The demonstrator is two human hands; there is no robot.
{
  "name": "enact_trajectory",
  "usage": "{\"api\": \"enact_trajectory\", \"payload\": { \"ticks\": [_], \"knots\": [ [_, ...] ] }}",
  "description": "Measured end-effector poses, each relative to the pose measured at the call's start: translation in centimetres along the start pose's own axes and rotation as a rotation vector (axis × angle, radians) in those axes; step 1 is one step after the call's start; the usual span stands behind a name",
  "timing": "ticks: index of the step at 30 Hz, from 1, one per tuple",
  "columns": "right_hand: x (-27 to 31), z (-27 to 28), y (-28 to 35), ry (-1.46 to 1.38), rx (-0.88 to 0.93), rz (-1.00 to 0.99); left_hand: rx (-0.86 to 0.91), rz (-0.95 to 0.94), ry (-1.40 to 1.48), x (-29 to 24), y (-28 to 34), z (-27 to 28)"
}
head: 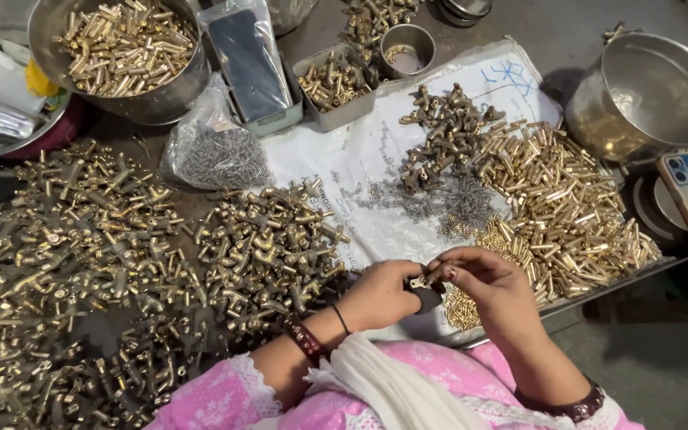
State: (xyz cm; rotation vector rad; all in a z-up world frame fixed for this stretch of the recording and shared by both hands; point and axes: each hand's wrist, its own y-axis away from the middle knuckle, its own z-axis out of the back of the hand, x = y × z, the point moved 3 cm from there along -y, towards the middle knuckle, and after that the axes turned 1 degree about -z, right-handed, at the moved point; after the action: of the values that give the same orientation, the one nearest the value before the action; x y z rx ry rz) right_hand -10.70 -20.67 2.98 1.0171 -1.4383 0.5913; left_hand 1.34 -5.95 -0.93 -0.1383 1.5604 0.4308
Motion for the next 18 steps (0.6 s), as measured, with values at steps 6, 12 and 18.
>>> {"api": "enact_trajectory", "payload": {
  "ticks": [6, 12, 18],
  "knots": [
    [-1.3, 1.6, 0.0, -0.166, -0.101, 0.001, -0.011, -0.195, -0.056, -1.9, 0.9, -0.6],
    [-1.7, 0.4, -0.3, -0.108, 0.007, -0.118, 0.077, 0.089, 0.016, -0.2, 0.6, -0.5],
    [0.0, -0.9, -1.3, 0.237, 0.121, -0.005, 0.154, 0.136, 0.415, 5.5, -0.4, -0.8]
  ]
}}
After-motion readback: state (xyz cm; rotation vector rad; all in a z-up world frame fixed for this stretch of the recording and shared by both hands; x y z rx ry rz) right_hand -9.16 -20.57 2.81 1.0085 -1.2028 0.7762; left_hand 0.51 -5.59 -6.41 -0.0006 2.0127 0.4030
